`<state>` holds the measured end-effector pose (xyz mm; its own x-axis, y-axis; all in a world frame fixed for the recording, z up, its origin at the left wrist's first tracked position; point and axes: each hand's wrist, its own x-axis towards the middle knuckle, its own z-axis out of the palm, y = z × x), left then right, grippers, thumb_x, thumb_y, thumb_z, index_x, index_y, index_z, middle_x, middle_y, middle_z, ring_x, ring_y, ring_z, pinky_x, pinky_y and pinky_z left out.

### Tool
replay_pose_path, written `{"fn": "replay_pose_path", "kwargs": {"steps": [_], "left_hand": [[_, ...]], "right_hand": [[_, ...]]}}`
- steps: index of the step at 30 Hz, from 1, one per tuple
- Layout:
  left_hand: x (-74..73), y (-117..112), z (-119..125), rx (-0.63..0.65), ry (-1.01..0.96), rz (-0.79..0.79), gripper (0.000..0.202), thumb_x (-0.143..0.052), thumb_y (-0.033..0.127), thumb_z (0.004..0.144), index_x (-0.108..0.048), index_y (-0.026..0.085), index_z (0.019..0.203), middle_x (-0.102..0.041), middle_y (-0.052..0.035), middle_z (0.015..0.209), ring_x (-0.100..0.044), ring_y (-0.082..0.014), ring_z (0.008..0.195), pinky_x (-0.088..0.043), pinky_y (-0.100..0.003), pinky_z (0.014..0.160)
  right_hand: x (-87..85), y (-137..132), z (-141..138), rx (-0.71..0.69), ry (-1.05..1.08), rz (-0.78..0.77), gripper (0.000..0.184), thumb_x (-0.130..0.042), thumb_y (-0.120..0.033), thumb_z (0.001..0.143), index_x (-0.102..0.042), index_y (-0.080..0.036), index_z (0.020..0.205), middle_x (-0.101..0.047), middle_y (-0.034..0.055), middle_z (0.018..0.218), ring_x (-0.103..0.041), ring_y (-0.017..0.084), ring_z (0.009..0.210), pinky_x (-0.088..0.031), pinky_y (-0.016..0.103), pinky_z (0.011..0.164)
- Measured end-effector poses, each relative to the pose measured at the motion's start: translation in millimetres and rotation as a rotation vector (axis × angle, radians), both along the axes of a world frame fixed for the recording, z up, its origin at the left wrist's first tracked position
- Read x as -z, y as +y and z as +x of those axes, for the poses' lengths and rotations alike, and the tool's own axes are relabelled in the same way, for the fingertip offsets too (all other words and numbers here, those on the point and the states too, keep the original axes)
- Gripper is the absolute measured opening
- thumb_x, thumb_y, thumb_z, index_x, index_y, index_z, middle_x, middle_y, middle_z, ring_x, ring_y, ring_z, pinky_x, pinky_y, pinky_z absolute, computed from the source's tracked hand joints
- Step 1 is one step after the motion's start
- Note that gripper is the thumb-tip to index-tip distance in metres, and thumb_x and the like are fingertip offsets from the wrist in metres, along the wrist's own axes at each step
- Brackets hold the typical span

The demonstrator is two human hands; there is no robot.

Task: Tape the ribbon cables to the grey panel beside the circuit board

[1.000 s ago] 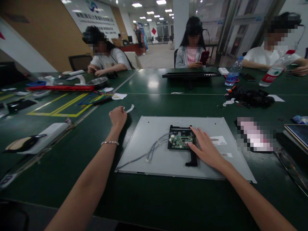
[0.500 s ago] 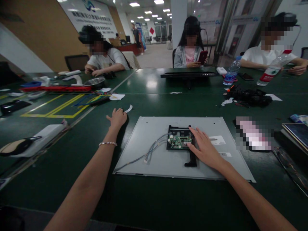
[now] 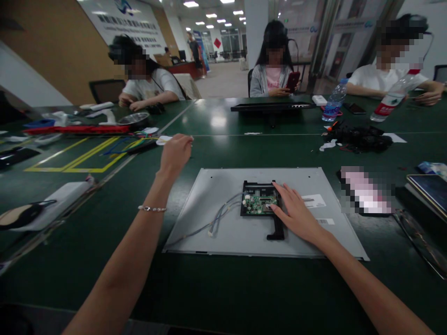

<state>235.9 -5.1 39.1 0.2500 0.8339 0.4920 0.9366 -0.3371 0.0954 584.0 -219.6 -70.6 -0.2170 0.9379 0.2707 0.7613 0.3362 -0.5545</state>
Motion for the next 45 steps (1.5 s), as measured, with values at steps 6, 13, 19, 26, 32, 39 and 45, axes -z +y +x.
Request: {"fn": "replay_pose_path", "kwargs": {"steps": [6, 13, 19, 26, 32, 39, 45], "left_hand": [[9.1, -56.0, 111.9, 0.354, 0.244, -0.109, 0.04, -0.038, 0.006, 0.091, -0.056, 0.013, 0.125, -0.067, -0.0108, 0.096, -0.063, -0.0189, 0.089, -0.047, -0.031, 0.082], [49.4, -86.7, 154.5, 0.631, 0.373, -0.181, 0.026, -0.041, 0.004, 0.088, -0.061, 0.011, 0.103, -0.065, -0.0124, 0.092, -0.062, -0.0204, 0.088, -0.047, -0.032, 0.08], [54.4, -85.6, 157.3, 0.685, 0.388, -0.149, 0.022, -0.045, 0.006, 0.087, -0.066, 0.012, 0.091, -0.066, -0.0122, 0.094, -0.061, -0.0221, 0.09, -0.045, -0.033, 0.077], [60.2, -92.3, 162.7, 0.642, 0.306, -0.132, 0.018, -0.047, 0.014, 0.092, -0.064, 0.014, 0.097, -0.07, -0.0088, 0.081, -0.065, -0.021, 0.079, -0.041, -0.033, 0.072], [69.2, -88.9, 163.0, 0.659, 0.265, -0.134, 0.02, -0.047, 0.018, 0.093, -0.067, 0.014, 0.088, -0.071, -0.0096, 0.08, -0.067, -0.0206, 0.078, -0.042, -0.032, 0.072], [69.2, -89.9, 163.5, 0.674, 0.138, -0.3, 0.025, -0.049, 0.023, 0.093, -0.071, 0.017, 0.103, -0.074, -0.0078, 0.097, -0.069, -0.0188, 0.087, -0.048, -0.027, 0.078], [43.9, -73.6, 147.6, 0.639, 0.012, -0.3, 0.032, -0.043, 0.023, 0.094, -0.072, 0.017, 0.105, -0.072, -0.006, 0.108, -0.066, -0.0181, 0.1, -0.048, -0.028, 0.091]], "right_hand": [[-3.1, -0.2, -1.1, 0.002, -0.004, -0.003, 0.063, -0.04, -0.047, 0.096, -0.018, -0.03, 0.153, -0.038, 0.0087, 0.153, -0.03, 0.03, 0.142, -0.025, 0.057, 0.114], [-2.2, 2.8, -0.4, -0.011, -0.031, 0.011, 0.063, -0.038, -0.046, 0.097, -0.016, -0.03, 0.153, -0.038, 0.0085, 0.153, -0.031, 0.031, 0.141, -0.025, 0.058, 0.113], [-0.3, 3.7, 0.3, -0.011, -0.046, 0.012, 0.061, -0.037, -0.046, 0.097, -0.016, -0.032, 0.153, -0.039, 0.0073, 0.153, -0.033, 0.029, 0.141, -0.024, 0.058, 0.113], [-3.0, 3.2, -0.8, -0.014, -0.054, 0.012, 0.061, -0.037, -0.046, 0.097, -0.017, -0.032, 0.152, -0.039, 0.0072, 0.153, -0.032, 0.03, 0.141, -0.025, 0.058, 0.113], [-3.0, 3.2, -0.9, -0.014, -0.06, 0.007, 0.062, -0.037, -0.046, 0.097, -0.016, -0.03, 0.153, -0.04, 0.0091, 0.152, -0.034, 0.03, 0.14, -0.025, 0.058, 0.113], [1.0, 4.2, 0.4, -0.008, -0.048, 0.031, 0.066, -0.039, -0.044, 0.097, -0.013, -0.026, 0.154, -0.036, 0.0119, 0.153, -0.035, 0.031, 0.139, -0.026, 0.059, 0.112], [-1.4, 1.1, -1.4, 0.009, -0.014, 0.026, 0.069, -0.04, -0.044, 0.097, -0.007, -0.027, 0.155, -0.038, 0.0132, 0.152, -0.036, 0.031, 0.138, -0.027, 0.059, 0.112]]}}
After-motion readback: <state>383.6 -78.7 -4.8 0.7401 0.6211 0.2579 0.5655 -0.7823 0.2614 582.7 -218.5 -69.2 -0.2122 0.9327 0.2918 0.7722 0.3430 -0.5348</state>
